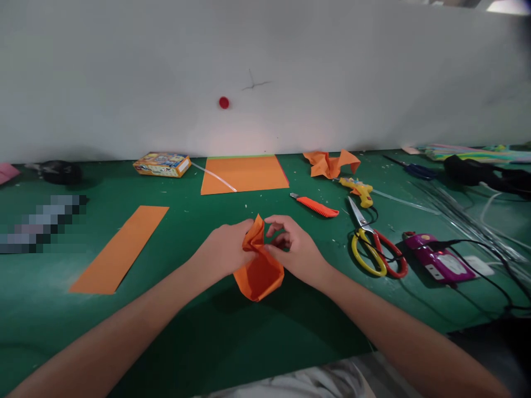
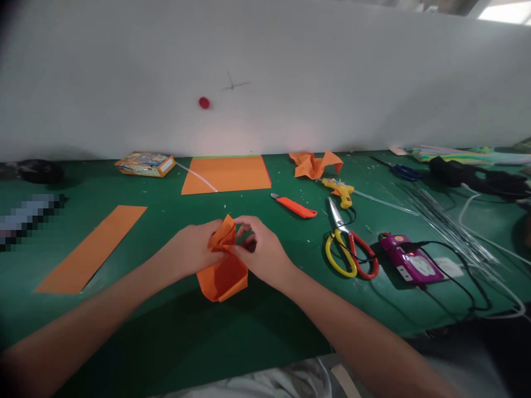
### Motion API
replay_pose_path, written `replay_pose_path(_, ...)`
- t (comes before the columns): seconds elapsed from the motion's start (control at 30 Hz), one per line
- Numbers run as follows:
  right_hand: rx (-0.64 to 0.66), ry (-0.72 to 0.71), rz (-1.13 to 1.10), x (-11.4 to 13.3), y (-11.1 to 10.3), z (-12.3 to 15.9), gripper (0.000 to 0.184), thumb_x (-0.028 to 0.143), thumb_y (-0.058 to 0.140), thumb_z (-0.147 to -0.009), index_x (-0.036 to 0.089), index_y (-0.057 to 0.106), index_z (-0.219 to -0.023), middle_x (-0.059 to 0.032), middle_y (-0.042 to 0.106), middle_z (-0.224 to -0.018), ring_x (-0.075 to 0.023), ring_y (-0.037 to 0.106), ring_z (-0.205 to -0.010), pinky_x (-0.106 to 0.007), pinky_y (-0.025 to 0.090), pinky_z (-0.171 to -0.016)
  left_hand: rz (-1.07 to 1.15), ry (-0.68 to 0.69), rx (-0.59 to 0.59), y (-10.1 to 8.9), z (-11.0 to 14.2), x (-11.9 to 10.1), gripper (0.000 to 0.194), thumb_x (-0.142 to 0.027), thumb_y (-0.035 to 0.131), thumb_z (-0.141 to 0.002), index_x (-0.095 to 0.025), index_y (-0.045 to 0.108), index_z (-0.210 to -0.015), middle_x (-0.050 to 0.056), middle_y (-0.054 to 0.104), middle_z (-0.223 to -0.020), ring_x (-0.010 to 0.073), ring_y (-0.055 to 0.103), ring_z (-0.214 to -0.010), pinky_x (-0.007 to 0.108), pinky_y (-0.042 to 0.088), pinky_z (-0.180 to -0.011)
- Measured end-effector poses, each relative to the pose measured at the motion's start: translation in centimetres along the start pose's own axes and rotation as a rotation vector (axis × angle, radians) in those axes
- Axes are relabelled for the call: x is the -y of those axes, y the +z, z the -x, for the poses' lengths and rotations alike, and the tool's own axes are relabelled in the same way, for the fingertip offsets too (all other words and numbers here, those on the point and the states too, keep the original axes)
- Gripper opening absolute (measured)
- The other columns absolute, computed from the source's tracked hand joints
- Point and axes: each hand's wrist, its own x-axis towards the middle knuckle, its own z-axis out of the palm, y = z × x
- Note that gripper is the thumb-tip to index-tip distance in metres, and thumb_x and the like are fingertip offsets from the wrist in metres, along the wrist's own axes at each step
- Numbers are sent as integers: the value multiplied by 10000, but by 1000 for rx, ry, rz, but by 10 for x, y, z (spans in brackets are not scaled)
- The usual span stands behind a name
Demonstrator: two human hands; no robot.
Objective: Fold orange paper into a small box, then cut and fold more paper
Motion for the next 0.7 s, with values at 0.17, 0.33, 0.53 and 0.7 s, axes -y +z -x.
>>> replay_pose_path(0.17,27,16,29,1,0,0,380,240,685,-846,280,602,-1215,-13,619,-1044,-136,637,-778,-313,551,-730,-39,-32,6,7,-4,4,283,-196,627,-756,-231,559,-1028,34,721,-891,279,699,-822,288,366,-594)
replay_pose_path(0.33,16,3,-2,3,-1,0,391,214,677,-830,277,581,-1204,1,623,-943,-165,646,-844,-322,553,-749,80,0,-22,6,-4,6,109,-148,549,-760,-223,589,-828,-5,705,-826,211,670,-778,268,368,-611)
replay_pose_path(0.53,-14,-28,-54,1,-1,0,612,217,709,-808,316,471,-1363,3,590,-1020,-134,617,-768,-332,557,-752,138,11,-7,3,-1,12,100,-186,503,-771,-197,524,-674,-42,552,-633,137,530,-619,245,318,-557)
replay_pose_path(0.7,-1,-30,-84,-2,1,-2,646,201,719,-781,316,470,-1366,-8,571,-1056,-151,622,-859,-330,553,-777,156,130,159,-10,4,7,114,-296,570,-808,-202,633,-792,-47,585,-666,121,494,-568,247,289,-510)
